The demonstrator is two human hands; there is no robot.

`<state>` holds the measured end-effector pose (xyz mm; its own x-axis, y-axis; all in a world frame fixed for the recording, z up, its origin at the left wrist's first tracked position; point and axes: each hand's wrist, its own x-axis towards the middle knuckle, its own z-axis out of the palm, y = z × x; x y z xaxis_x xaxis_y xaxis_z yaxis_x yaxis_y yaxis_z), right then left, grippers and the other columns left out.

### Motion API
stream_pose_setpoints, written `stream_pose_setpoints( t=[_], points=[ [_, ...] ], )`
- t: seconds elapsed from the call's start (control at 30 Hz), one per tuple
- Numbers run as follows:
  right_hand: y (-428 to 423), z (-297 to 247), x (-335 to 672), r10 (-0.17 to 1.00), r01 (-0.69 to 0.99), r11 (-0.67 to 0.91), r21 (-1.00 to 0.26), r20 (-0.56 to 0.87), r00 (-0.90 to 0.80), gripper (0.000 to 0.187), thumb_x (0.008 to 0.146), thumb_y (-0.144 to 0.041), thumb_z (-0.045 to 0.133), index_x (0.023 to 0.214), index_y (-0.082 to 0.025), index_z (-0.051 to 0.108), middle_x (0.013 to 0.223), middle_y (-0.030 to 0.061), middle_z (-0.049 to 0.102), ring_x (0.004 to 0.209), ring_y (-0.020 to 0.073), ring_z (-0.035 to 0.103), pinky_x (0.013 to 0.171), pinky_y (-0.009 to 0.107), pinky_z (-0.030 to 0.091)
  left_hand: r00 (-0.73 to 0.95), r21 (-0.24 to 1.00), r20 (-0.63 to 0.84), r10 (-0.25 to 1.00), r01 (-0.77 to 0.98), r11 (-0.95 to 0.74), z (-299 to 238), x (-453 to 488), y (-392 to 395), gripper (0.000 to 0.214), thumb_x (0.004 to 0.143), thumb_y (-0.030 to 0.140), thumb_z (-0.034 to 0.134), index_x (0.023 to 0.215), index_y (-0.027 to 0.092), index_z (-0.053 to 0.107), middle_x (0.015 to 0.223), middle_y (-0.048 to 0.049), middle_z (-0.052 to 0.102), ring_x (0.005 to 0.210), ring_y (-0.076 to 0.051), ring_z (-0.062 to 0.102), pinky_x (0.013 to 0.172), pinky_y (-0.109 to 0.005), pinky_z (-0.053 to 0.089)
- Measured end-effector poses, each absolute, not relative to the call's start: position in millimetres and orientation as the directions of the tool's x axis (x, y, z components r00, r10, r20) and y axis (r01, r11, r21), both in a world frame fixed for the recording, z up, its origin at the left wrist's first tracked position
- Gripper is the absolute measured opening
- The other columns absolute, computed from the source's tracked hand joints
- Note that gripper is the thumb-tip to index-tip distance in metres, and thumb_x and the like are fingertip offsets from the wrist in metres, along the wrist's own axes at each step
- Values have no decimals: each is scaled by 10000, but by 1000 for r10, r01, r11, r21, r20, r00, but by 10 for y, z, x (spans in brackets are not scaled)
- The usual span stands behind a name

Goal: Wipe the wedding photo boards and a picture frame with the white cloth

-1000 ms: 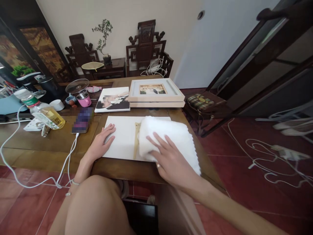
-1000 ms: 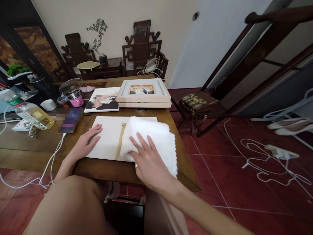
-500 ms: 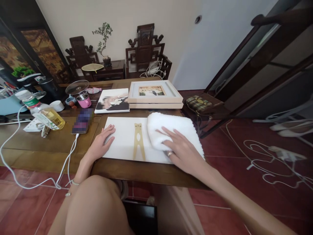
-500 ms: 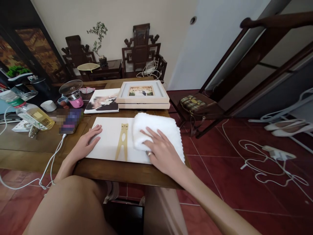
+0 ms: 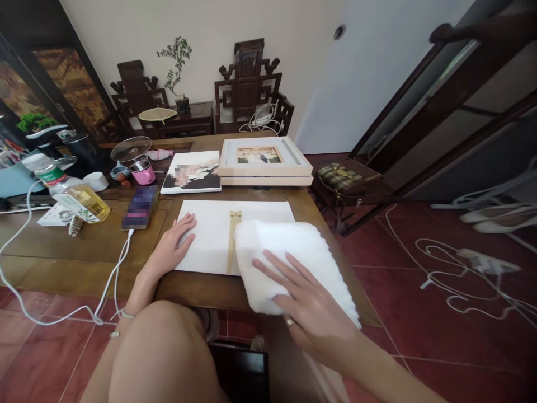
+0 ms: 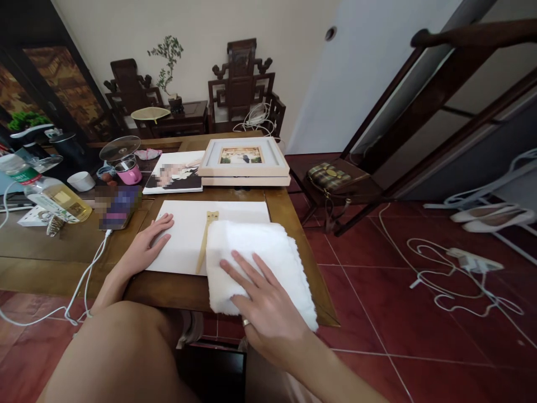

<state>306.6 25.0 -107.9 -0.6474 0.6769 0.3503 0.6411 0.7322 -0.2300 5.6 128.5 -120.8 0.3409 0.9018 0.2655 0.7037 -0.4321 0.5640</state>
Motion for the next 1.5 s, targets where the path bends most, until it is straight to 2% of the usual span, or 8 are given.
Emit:
stream_pose_setpoints(
  t=[0.17,0.43,0.6,0.8,1.0,1.2,1.33,1.5],
  points=[
    [471,-1025,3224,710,649,705,-287,273,-650,379,577,-2,404,815,-183,637,1452,99,451,1411,268,257,1125,569,282,333,563,267,905,708,-426,-1206,63,1289,404,927,357,461,1245,134,573,1427,-141,489,1389,-223,366,1177,-459,208],
    [1144,-1095,3223,778,754,623,-205,255,-574,352,724,-6,443,979,-161,630,1439,134,467,1397,304,285,1115,564,297,321,574,263,910,706,-415,-1201,71,1287,390,924,361,464,1239,162,578,1428,-123,490,1384,-218,373,1172,-460,216],
    [1074,-1061,3085,783,773,612,-167,263,-563,360,712,4,446,965,-154,647,1435,132,471,1402,321,263,1119,592,262,325,574,258,910,706,-415,-1200,67,1289,393,924,375,464,1246,177,574,1431,-116,489,1388,-223,366,1170,-472,216],
    [542,-1027,3043,734,695,677,-241,282,-617,382,609,10,432,860,-163,663,1460,123,433,1415,316,225,1131,606,229,320,577,260,911,706,-412,-1201,70,1290,391,927,391,462,1240,188,578,1427,-108,496,1384,-227,373,1171,-477,219],
    [431,-1029,3296,701,628,711,-315,251,-667,397,572,19,387,799,-197,629,1462,54,444,1418,232,247,1159,535,237,319,583,258,912,701,-410,-1202,74,1284,399,927,398,464,1239,177,582,1429,-116,492,1385,-238,370,1173,-473,215],
    [1027,-1153,3495,780,757,615,-221,310,-544,352,718,-6,408,941,-156,635,1431,143,473,1397,291,285,1113,577,292,322,575,260,911,706,-413,-1192,73,1282,395,930,380,461,1240,165,577,1426,-124,495,1387,-227,368,1171,-468,217],
    [1262,-1185,3415,820,820,549,-165,299,-489,377,709,-2,430,998,-133,635,1415,170,485,1384,333,301,1084,602,313,326,576,255,910,705,-414,-1190,63,1286,398,930,376,460,1251,169,572,1434,-119,485,1389,-219,363,1174,-464,211],
    [904,-1094,3179,778,775,613,-155,290,-558,356,682,2,436,925,-134,658,1435,161,460,1404,328,252,1114,604,257,321,582,252,913,703,-408,-1182,67,1278,400,928,383,460,1251,179,576,1434,-115,486,1390,-223,361,1173,-471,213]
  ],
)
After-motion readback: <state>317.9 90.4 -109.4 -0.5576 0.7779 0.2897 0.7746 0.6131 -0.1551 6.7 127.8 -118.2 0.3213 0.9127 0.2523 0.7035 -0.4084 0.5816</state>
